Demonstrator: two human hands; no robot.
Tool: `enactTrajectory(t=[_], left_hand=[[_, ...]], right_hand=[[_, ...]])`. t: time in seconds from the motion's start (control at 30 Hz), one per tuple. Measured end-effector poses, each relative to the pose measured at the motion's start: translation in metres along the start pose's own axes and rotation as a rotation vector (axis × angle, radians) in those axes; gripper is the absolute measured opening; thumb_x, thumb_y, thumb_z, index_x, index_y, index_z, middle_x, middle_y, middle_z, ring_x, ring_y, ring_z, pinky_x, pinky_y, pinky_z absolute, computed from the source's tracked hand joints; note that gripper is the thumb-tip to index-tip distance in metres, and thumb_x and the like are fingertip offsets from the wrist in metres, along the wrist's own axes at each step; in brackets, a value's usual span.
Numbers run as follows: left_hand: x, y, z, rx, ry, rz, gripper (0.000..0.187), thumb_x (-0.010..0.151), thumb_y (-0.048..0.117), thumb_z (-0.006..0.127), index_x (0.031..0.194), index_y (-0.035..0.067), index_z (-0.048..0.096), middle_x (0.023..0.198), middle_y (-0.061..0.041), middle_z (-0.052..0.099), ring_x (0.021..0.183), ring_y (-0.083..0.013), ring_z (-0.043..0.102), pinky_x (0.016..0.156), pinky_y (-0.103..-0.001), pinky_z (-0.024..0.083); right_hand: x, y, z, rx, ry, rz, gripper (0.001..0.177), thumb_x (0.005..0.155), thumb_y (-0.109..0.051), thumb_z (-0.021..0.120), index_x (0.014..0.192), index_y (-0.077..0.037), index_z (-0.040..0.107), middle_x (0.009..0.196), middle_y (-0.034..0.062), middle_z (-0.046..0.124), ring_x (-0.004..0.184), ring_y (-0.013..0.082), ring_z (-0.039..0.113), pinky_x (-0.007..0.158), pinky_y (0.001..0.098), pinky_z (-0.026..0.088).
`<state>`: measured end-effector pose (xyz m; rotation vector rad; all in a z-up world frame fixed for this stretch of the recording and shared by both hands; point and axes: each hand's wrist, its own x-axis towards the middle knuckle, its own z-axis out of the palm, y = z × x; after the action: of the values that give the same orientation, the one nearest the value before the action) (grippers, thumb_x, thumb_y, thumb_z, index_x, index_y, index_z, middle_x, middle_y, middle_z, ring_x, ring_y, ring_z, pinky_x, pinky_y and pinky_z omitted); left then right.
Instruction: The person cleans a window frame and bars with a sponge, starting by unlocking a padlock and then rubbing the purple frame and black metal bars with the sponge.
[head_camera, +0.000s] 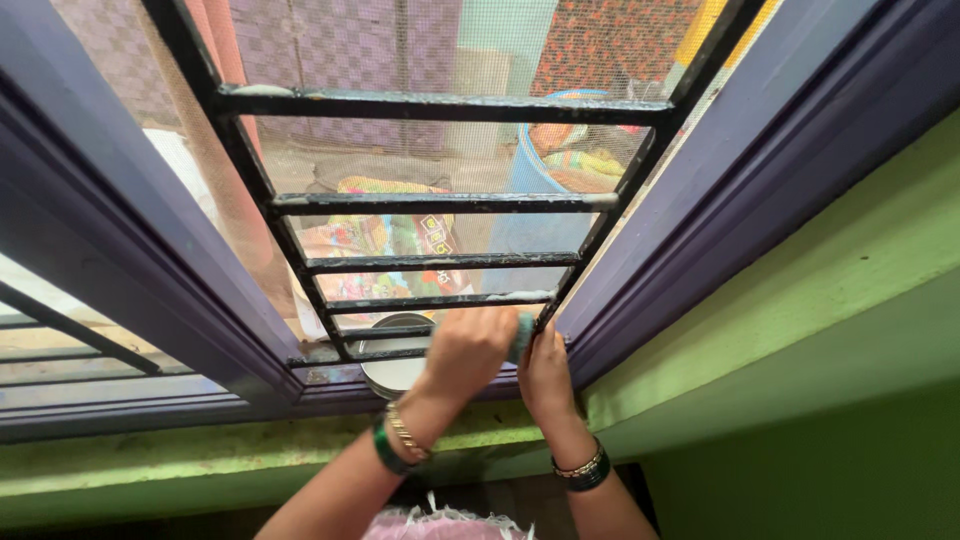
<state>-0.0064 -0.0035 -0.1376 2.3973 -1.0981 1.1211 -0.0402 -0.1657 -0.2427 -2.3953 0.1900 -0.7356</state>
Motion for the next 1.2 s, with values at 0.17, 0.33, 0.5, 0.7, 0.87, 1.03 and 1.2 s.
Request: enactTrajectory(t=[0.17, 0.33, 0.5, 0.7, 0.87, 1.03, 1.2], left_hand=[[-0.029, -0.05, -0.035, 0.047, -0.041, 0.021, 0.009, 0.086, 0.015, 0.06, 0.093, 0.009, 0.063, 0.07, -0.001, 0.059, 0.065, -0.0192, 0.061, 0.06, -0.034, 0.047], [-0.024, -0.04, -0.034, 0.069, -0.018, -0.003, 0.004, 0.088, 0.016, 0.06, 0.09, 0.012, 0.061, 0.072, -0.002, 0.058, 0.068, -0.0203, 0.061, 0.063, -0.036, 0.047], [-0.022, -0.033, -0.036, 0.093, 0.059, -0.023, 0.005, 0.092, 0.016, 0.059, 0.091, 0.011, 0.059, 0.074, -0.001, 0.055, 0.072, -0.0195, 0.06, 0.067, -0.035, 0.047], [-0.046, -0.076, -0.064, 0.126, 0.035, 0.017, 0.011, 0.096, 0.016, 0.065, 0.089, 0.01, 0.06, 0.069, 0.0, 0.052, 0.065, -0.0184, 0.057, 0.061, -0.034, 0.044], [-0.04, -0.064, -0.054, 0.083, 0.018, -0.028, 0.01, 0.093, 0.013, 0.064, 0.086, 0.011, 0.058, 0.071, 0.0, 0.053, 0.068, -0.0189, 0.059, 0.065, -0.036, 0.046], [-0.043, -0.064, -0.063, 0.052, 0.068, -0.04, 0.007, 0.091, 0.014, 0.061, 0.095, 0.008, 0.061, 0.078, -0.002, 0.056, 0.075, -0.02, 0.06, 0.069, -0.035, 0.046], [-0.054, -0.082, -0.068, 0.118, 0.058, 0.009, 0.01, 0.089, 0.014, 0.06, 0.096, 0.007, 0.063, 0.076, -0.002, 0.055, 0.074, -0.019, 0.059, 0.068, -0.034, 0.046]], right_hand=[[0.0, -0.008, -0.009, 0.049, -0.043, 0.016, 0.03, 0.105, -0.027, 0.054, 0.119, -0.001, 0.052, 0.095, 0.0251, 0.066, 0.09, 0.0474, 0.061, 0.078, 0.0544, 0.049], [-0.001, -0.009, -0.003, -0.005, 0.034, 0.001, 0.026, 0.102, -0.022, 0.056, 0.116, 0.0, 0.056, 0.096, 0.0267, 0.064, 0.089, 0.0479, 0.061, 0.076, 0.0551, 0.048], [-0.001, -0.016, -0.001, 0.028, 0.048, 0.046, 0.025, 0.102, -0.02, 0.056, 0.115, 0.001, 0.055, 0.093, 0.0238, 0.066, 0.087, 0.0467, 0.061, 0.077, 0.0555, 0.048], [-0.002, -0.026, -0.007, 0.052, 0.031, -0.023, 0.023, 0.102, -0.015, 0.054, 0.115, 0.004, 0.051, 0.093, 0.0179, 0.071, 0.087, 0.0456, 0.061, 0.077, 0.055, 0.047], [-0.002, -0.026, -0.002, 0.042, 0.051, -0.021, 0.02, 0.101, -0.015, 0.055, 0.112, 0.002, 0.053, 0.092, 0.0177, 0.071, 0.088, 0.0454, 0.061, 0.079, 0.055, 0.046], [-0.005, -0.034, -0.001, -0.061, 0.102, -0.068, 0.012, 0.105, -0.013, 0.054, 0.104, -0.002, 0.057, 0.094, 0.0201, 0.067, 0.089, 0.0453, 0.061, 0.081, 0.0551, 0.047], [-0.002, -0.04, -0.006, 0.055, 0.076, -0.028, 0.019, 0.104, -0.017, 0.053, 0.108, 0.001, 0.053, 0.093, 0.0173, 0.068, 0.089, 0.0435, 0.063, 0.079, 0.0533, 0.048]])
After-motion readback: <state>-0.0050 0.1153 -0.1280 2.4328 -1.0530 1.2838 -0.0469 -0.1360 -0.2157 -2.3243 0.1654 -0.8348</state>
